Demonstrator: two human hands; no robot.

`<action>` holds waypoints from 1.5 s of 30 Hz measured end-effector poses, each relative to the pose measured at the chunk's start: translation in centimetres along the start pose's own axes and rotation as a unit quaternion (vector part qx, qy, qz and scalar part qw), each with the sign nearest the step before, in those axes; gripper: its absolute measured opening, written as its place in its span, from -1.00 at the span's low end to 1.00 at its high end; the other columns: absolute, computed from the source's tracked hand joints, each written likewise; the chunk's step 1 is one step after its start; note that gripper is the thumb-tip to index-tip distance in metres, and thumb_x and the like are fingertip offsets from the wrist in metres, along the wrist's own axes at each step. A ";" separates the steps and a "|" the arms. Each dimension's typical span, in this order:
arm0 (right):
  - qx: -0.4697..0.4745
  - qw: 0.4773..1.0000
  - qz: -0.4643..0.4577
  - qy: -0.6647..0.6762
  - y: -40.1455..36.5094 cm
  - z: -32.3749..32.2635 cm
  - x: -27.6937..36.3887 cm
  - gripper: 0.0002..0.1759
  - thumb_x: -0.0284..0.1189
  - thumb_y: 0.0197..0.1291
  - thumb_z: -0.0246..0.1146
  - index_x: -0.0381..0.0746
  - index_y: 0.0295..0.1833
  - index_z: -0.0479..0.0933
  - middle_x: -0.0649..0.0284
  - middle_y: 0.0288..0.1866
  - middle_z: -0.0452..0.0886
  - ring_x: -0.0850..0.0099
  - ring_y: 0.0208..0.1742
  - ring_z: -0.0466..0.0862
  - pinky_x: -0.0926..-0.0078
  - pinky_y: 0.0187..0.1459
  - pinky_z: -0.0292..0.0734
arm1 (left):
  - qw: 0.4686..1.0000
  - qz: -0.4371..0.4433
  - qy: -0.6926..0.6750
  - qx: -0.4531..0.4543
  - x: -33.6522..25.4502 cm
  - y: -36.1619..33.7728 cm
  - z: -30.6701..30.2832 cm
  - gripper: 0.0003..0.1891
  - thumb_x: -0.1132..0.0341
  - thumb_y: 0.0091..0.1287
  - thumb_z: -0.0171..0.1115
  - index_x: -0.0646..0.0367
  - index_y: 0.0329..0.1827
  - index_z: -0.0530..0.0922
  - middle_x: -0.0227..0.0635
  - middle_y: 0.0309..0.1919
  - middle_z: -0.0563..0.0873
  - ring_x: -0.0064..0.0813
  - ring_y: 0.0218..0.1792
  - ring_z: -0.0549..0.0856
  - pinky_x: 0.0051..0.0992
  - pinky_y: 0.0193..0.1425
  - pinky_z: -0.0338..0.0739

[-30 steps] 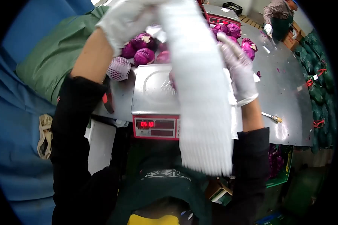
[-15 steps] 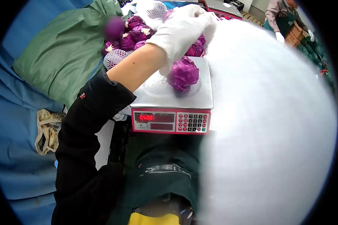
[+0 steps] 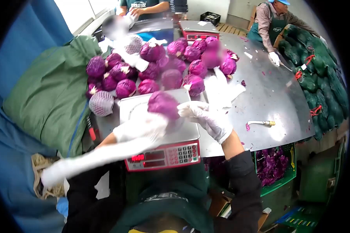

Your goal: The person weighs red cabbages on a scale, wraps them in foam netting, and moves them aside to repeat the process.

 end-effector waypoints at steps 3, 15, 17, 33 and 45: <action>-0.134 0.985 0.025 -0.105 1.1 -8.5 -1.9 -0.61 -0.28 0.30 0.30 -0.29 0.13 0.56 0.20 0.06 0.67 0.41 0.10 0.66 0.46 0.15 0.51 | 0.918 -0.106 0.359 -0.133 -0.6 -3.8 -5.3 -0.76 0.19 0.29 0.31 0.22 -0.28 0.62 -0.39 -0.41 0.67 -0.63 -0.32 0.60 -0.50 -0.14 0.52; -0.106 0.666 -0.086 -0.733 24.8 -12.2 1.9 -0.31 -0.47 0.04 0.22 -0.03 0.39 0.37 -0.07 0.31 0.41 0.01 0.27 0.50 0.23 0.31 0.40 | 0.753 -0.015 0.646 -0.127 -5.6 1.8 -6.4 0.18 -0.08 -0.21 0.61 0.04 0.54 0.17 0.04 0.38 0.34 0.01 0.36 0.42 -0.23 0.34 0.43; -0.090 0.657 0.014 -0.749 29.4 -13.1 0.5 -0.14 -0.51 -0.03 0.25 0.07 0.49 0.25 -0.19 0.46 0.21 -0.06 0.36 0.42 0.23 0.34 0.39 | 0.761 -0.056 0.638 -0.098 -4.2 3.1 -7.0 0.17 -0.16 -0.20 0.58 0.01 0.54 0.18 0.08 0.38 0.32 0.04 0.36 0.41 -0.20 0.31 0.46; -0.083 0.850 -0.158 -0.495 26.8 -12.3 4.3 -0.22 -0.53 -0.21 0.43 -0.11 0.28 0.44 0.22 0.29 0.49 0.29 0.35 0.41 0.35 0.44 0.22 | 0.791 0.065 0.568 -0.220 -4.4 1.1 -8.7 -0.07 0.11 -0.24 0.67 0.19 0.28 0.45 0.09 0.16 0.57 -0.01 0.14 0.64 -0.27 0.19 0.58; -0.042 0.699 -0.168 -0.694 5.5 5.0 0.4 -0.14 -0.42 -0.02 0.34 0.15 0.48 0.29 -0.15 0.19 0.35 -0.10 0.17 0.36 0.02 0.23 0.32 | 0.727 0.046 0.571 -0.379 -4.2 -4.5 -9.4 -0.07 0.06 -0.06 0.58 0.15 0.38 0.30 -0.08 0.14 0.56 -0.14 0.15 0.62 -0.29 0.25 0.51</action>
Point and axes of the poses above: each hand's wrist, its own y-axis towards the middle knuckle, its own z-axis out of the palm, x = y × z, the point moved 9 cm from there along y, towards the middle knuckle
